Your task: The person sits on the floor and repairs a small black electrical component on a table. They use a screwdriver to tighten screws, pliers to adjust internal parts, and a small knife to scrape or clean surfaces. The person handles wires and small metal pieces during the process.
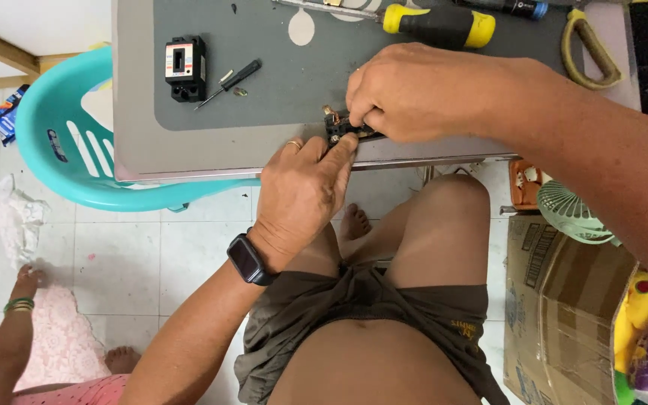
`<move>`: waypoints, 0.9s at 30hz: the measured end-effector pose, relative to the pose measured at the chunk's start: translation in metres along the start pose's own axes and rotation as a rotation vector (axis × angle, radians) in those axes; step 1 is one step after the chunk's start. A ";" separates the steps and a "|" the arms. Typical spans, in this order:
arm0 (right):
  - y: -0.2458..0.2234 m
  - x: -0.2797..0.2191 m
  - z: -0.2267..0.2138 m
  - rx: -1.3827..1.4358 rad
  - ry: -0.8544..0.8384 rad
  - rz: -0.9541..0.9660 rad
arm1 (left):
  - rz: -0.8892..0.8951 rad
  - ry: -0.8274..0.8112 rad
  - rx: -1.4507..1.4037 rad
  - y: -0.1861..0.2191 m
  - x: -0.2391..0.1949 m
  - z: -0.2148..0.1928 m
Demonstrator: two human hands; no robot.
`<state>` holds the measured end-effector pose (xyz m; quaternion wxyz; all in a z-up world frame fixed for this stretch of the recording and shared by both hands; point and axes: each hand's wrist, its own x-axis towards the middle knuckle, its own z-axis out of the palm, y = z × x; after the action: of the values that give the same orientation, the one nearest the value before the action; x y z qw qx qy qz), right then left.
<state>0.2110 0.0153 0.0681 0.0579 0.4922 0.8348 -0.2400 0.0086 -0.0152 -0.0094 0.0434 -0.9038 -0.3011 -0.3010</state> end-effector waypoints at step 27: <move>-0.002 0.014 -0.005 0.032 0.032 0.210 | -0.120 0.026 -0.643 -0.031 0.002 0.011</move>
<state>0.2027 0.0279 0.0689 0.0615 0.5817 0.7755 -0.2378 -0.0025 0.0137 -0.0203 -0.2582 -0.8480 -0.2428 -0.3940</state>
